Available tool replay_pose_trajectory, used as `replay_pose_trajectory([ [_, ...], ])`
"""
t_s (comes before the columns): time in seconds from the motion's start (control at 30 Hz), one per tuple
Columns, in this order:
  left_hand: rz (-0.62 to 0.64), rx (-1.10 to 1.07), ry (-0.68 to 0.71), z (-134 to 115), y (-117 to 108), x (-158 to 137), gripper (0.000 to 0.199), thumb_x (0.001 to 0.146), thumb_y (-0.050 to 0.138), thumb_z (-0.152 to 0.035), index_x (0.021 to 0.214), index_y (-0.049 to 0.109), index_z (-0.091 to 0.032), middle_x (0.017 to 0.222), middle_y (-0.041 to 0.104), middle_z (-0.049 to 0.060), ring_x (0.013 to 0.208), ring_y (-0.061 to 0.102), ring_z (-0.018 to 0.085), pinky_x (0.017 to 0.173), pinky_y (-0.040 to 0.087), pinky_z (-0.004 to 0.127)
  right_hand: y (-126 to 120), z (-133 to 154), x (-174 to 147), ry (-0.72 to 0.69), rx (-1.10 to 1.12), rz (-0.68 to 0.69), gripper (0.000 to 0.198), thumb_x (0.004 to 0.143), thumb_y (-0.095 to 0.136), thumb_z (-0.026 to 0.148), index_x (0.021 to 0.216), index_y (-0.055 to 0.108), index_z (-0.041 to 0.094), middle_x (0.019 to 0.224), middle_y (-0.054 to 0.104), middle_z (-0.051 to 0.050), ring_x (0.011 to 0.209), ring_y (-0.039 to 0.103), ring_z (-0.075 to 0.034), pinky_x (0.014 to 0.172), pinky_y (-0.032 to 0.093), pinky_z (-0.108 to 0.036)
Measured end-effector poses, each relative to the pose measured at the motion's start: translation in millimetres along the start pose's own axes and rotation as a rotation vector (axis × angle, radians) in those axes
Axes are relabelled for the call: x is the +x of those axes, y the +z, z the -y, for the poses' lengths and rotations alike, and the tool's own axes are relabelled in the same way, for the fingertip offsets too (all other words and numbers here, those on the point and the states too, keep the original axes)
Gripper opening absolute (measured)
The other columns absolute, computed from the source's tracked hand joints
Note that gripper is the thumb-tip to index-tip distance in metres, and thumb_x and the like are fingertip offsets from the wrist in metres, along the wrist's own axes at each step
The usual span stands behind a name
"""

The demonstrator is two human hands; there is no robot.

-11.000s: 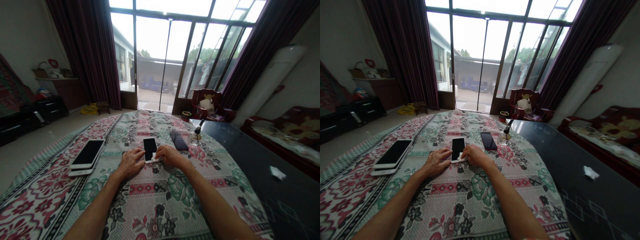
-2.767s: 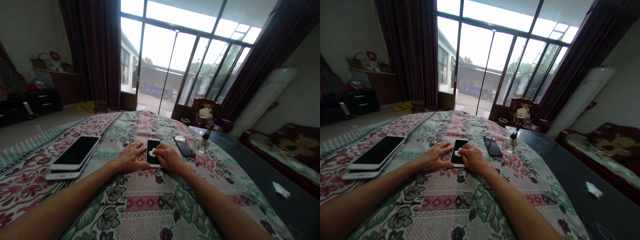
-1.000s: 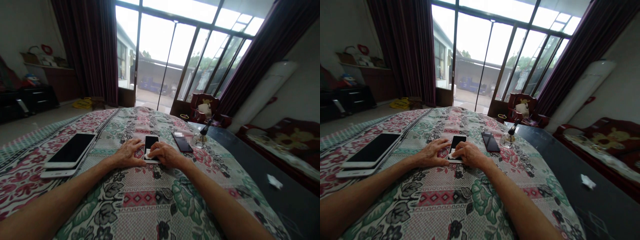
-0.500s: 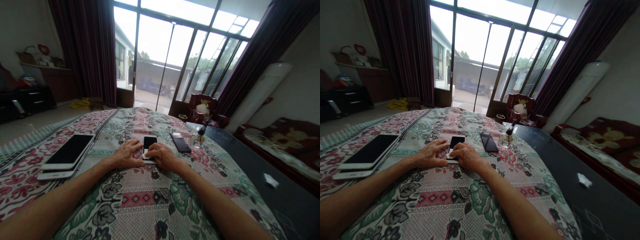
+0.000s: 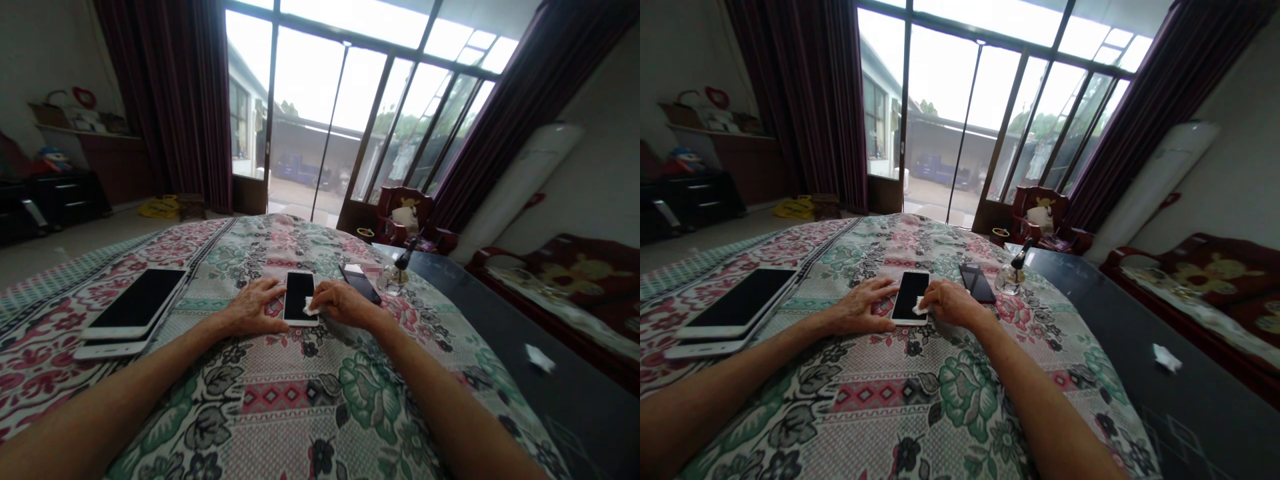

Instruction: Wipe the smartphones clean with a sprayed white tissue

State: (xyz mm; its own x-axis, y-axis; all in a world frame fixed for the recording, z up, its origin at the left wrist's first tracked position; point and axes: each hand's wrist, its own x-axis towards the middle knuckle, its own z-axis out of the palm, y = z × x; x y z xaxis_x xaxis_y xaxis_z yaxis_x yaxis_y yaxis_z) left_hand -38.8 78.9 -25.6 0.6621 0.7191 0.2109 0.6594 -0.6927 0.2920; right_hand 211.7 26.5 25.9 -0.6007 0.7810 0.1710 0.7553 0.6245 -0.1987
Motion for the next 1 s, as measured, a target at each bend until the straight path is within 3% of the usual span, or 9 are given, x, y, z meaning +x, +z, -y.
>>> replay_pose_trajectory([
  [0.17, -0.005, -0.004, -0.002, 2, 2, 0, 0.084, 0.064, 0.064, -0.067, 0.136, 0.047, -0.028, 0.147, 0.040, 0.009, 0.133, 0.035, 0.034, 0.109, 0.029, 0.048, -1, -3, -7, 0.031, 0.003, -0.017, 0.038, 0.074, 0.049, 0.000, 0.090, 0.074, 0.024, 0.095, 0.068, -0.003, 0.089, 0.059, -0.015, 0.084, 0.042, -0.030],
  [0.63, -0.010, -0.001, -0.008, 2, 3, 0, 0.082, 0.064, 0.065, -0.065, 0.135, 0.047, -0.029, 0.148, 0.039, 0.009, 0.134, 0.034, 0.035, 0.110, 0.028, 0.050, 24, 33, 12, -0.065, -0.063, -0.028, 0.039, 0.083, 0.047, 0.007, 0.107, 0.069, 0.030, 0.110, 0.062, -0.003, 0.096, 0.052, -0.018, 0.084, 0.039, -0.029],
  [1.0, 0.006, 0.010, -0.005, 1, 1, 0, 0.083, 0.066, 0.064, -0.064, 0.136, 0.047, -0.023, 0.148, 0.038, 0.012, 0.135, 0.034, 0.033, 0.111, 0.027, 0.047, 0, 15, 4, -0.061, 0.002, 0.063, 0.038, 0.079, 0.050, 0.004, 0.094, 0.073, 0.030, 0.098, 0.065, -0.001, 0.086, 0.056, -0.014, 0.075, 0.040, -0.026],
])
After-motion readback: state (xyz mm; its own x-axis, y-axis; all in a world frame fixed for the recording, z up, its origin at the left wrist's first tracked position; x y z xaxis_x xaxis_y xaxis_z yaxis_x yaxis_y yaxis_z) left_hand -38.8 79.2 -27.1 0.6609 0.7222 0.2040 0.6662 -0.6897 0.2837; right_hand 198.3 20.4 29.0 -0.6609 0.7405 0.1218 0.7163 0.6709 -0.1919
